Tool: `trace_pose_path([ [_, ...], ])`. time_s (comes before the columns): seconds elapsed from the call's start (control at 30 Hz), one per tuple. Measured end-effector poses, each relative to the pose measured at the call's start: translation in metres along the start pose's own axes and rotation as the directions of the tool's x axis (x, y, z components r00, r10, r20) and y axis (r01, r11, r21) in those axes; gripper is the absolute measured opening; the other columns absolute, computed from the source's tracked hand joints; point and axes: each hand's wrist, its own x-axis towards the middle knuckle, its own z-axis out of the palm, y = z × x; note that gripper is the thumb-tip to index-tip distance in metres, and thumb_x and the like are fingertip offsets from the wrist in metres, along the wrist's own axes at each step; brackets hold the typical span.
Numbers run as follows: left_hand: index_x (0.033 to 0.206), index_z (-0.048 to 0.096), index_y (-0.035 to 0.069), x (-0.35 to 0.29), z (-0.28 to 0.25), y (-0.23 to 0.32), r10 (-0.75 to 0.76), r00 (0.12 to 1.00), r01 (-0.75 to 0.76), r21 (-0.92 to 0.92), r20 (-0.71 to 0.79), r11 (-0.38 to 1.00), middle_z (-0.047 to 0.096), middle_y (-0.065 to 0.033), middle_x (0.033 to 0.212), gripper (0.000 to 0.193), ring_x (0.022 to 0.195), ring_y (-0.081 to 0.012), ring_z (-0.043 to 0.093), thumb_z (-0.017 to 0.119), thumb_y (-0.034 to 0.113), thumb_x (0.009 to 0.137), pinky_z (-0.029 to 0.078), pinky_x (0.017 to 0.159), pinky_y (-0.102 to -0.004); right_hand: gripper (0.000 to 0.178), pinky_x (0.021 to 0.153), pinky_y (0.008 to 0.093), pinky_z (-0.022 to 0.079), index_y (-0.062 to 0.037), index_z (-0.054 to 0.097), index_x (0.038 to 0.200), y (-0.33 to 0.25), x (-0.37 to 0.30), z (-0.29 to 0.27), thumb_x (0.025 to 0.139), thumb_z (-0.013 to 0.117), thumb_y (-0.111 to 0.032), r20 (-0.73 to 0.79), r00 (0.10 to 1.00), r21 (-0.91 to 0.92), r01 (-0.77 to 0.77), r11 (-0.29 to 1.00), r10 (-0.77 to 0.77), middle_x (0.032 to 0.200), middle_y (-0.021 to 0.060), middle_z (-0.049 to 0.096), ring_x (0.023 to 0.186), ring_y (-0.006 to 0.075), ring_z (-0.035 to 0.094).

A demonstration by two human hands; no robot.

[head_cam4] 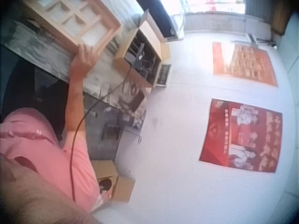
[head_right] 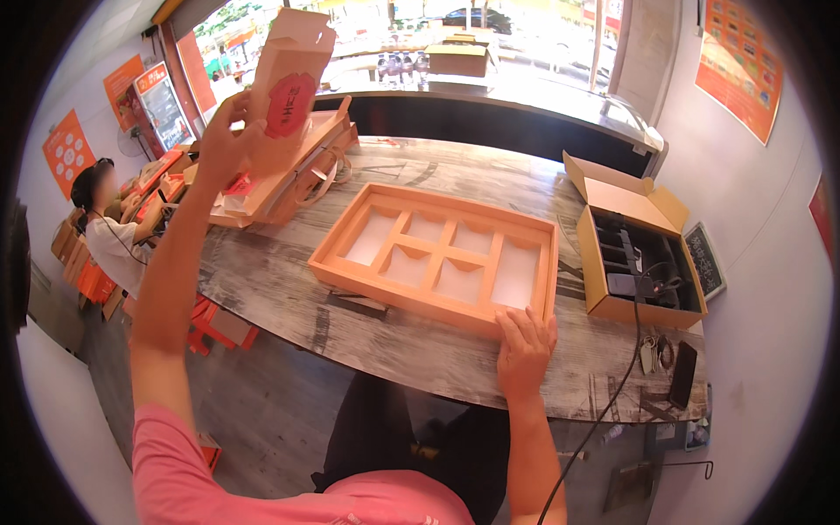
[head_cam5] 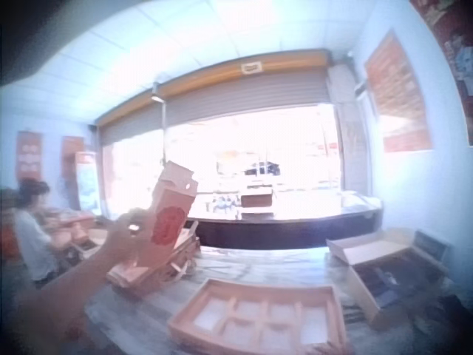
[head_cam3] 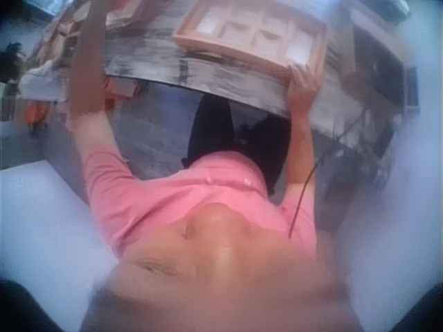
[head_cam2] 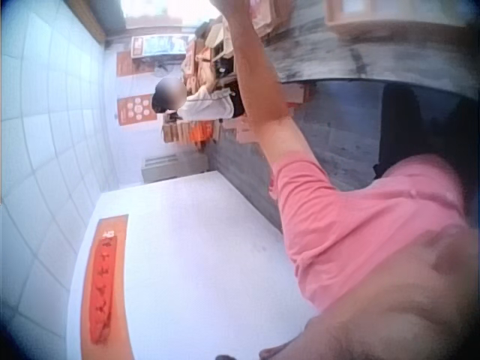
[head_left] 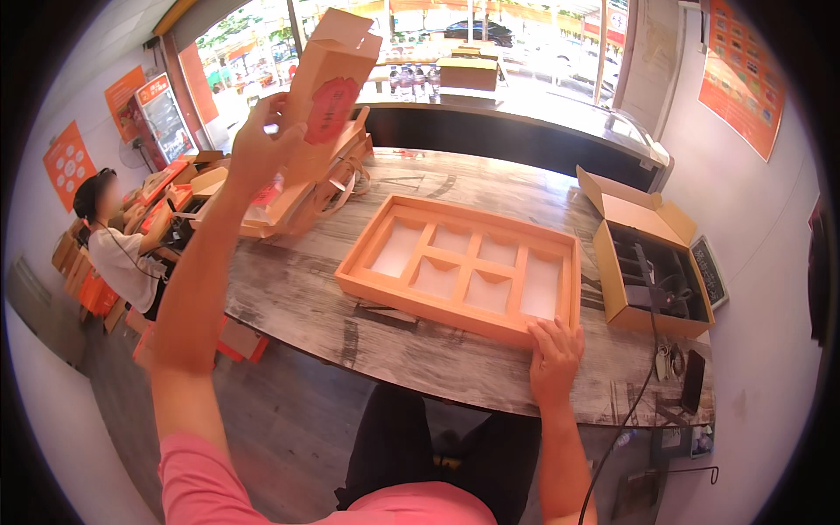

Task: The person assembles a cardboard box frame by folding the pre-scored edges into a tray shape. The person then places several smaller, labeled paper-wrapped items into the compartments of a matching wooden insert within the box.

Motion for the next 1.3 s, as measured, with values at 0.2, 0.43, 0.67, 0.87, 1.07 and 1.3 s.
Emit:
trace_pose_path([
  [0.2,0.155,0.041,0.003,-0.092,0.086,0.040,-0.216,0.930,0.367,-0.707,0.299,0.604,0.063,-0.0126,0.135,0.060,0.116,-0.0184,0.065,0.061,0.021,0.102,0.055,0.096,-0.0341,0.025,0.120,0.0608,0.030,-0.0120,0.076,0.111,0.026,0.027,0.012,0.092,0.062,-0.002,0.052,0.999,0.003,-0.007,1.000,0.007,0.116,0.0066,0.074,0.126,0.0341,0.062],
  [0.43,0.155,0.040,0.003,-0.215,0.195,0.056,-0.240,0.807,0.531,-0.841,0.539,-0.105,0.062,-0.0128,0.139,0.064,0.121,-0.0193,0.065,0.065,0.020,0.099,0.055,0.099,-0.0366,0.027,0.121,0.0586,0.032,-0.0089,0.072,0.120,0.031,0.046,0.033,0.093,0.068,-0.011,-0.077,0.997,0.015,0.008,1.000,-0.007,0.124,0.0114,0.071,0.125,0.0322,0.063],
  [0.67,0.158,0.037,0.003,-0.259,0.228,0.067,-0.093,0.815,0.563,-0.820,0.571,-0.103,0.062,-0.0120,0.132,0.078,0.120,-0.0208,0.065,0.075,0.017,0.091,0.052,0.103,-0.0366,0.078,0.103,0.0388,0.053,-0.0018,0.043,0.155,-0.013,0.026,0.047,0.095,0.078,-0.038,0.190,0.963,0.929,-0.239,0.282,0.190,0.147,0.0157,0.056,0.126,0.0256,0.063],
  [0.87,0.168,0.020,0.010,-0.271,0.219,0.081,0.143,0.759,0.627,-0.772,0.635,0.099,0.056,-0.0086,0.130,0.105,0.110,-0.0161,0.063,0.084,0.014,0.084,0.053,0.098,-0.0341,0.087,0.099,0.0356,0.054,-0.0015,0.020,0.166,-0.018,0.023,0.049,0.095,0.070,-0.012,0.253,0.962,0.962,-0.262,0.080,0.104,0.155,0.0160,0.048,0.129,0.0234,0.060],
  [1.07,0.170,0.012,0.011,-0.269,0.218,0.086,0.149,0.800,0.574,-0.814,0.581,0.092,0.054,-0.0109,0.136,0.108,0.110,-0.0166,0.063,0.082,0.017,0.088,0.052,0.099,-0.0342,0.086,0.107,0.0344,0.046,-0.0026,0.028,0.164,-0.019,0.022,0.035,0.090,0.070,-0.009,0.413,0.905,0.887,-0.425,0.184,0.101,0.149,0.0121,0.051,0.131,0.0225,0.056],
  [1.3,0.156,0.041,0.002,-0.271,0.217,0.082,0.088,0.744,0.624,-0.735,0.663,0.263,0.061,-0.0122,0.135,0.074,0.123,-0.0181,0.059,0.077,0.020,0.095,0.050,0.104,-0.0349,0.080,0.118,0.0389,0.035,0.0000,0.039,0.157,-0.015,0.015,0.044,0.088,0.074,-0.018,0.440,0.897,0.829,-0.387,0.404,-0.044,0.144,0.0142,0.052,0.138,0.0258,0.047],
])
